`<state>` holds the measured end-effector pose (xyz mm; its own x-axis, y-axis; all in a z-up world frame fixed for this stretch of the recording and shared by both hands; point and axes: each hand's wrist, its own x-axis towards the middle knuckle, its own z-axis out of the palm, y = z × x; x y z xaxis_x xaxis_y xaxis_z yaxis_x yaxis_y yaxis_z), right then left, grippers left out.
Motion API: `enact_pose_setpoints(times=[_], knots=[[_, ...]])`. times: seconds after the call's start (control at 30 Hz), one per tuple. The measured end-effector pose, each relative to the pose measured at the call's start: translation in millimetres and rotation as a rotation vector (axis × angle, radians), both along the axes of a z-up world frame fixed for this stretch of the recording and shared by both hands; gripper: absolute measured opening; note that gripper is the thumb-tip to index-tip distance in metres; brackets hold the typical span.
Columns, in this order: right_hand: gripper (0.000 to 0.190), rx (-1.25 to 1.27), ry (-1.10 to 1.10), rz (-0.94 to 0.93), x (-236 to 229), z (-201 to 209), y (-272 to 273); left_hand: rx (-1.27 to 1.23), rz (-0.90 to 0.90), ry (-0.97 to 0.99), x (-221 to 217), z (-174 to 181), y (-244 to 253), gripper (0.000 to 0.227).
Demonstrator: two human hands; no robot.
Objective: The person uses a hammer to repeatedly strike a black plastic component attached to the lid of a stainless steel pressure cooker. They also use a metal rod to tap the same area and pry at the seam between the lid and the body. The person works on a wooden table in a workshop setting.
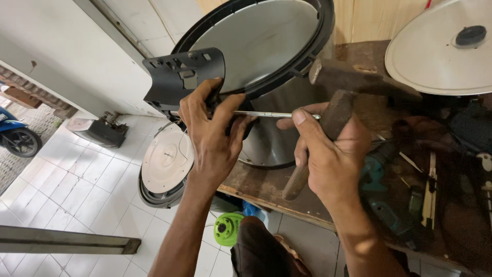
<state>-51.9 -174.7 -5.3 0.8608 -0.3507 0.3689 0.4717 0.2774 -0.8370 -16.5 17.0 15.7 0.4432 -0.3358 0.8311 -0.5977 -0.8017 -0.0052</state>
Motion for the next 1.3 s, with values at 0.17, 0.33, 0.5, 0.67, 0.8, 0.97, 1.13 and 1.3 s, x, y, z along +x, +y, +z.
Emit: enact_pose_setpoints(times=[0.17,0.33,0.5,0.67,0.8,0.97,1.13,1.3], knots=[[0.02,0.025,-0.033,-0.012,0,-2,2,0.01,0.007,-0.01,-2,1,-1,0.027],[0.021,-0.046,-0.021,-0.048,-4,3,2,0.025,0.009,-0.009,0,0,0,0.024],[0.016,0.088,0.01,0.009,-1,-2,4,0.031,-0.012,-0.049,2,-2,0,0.012],[0.013,0.152,0.01,0.016,2,-4,7,0.008,-0.016,-0.045,3,-3,0,0.015],[0.013,0.098,-0.004,0.053,0,-9,0,0.008,-0.022,-0.09,5,-5,-1,0.007],[0.028,-0.078,-0.149,0.057,-10,-56,-29,-0.012,-0.052,-0.091,5,-7,-1,0.008],[0.019,-0.185,-0.063,0.073,-27,-85,-60,-0.023,-0.077,-0.091,7,-8,1,0.013],[0.024,0.426,-0.021,0.098,-1,-219,-89,-0.031,-0.084,-0.1,8,-10,1,0.01]])
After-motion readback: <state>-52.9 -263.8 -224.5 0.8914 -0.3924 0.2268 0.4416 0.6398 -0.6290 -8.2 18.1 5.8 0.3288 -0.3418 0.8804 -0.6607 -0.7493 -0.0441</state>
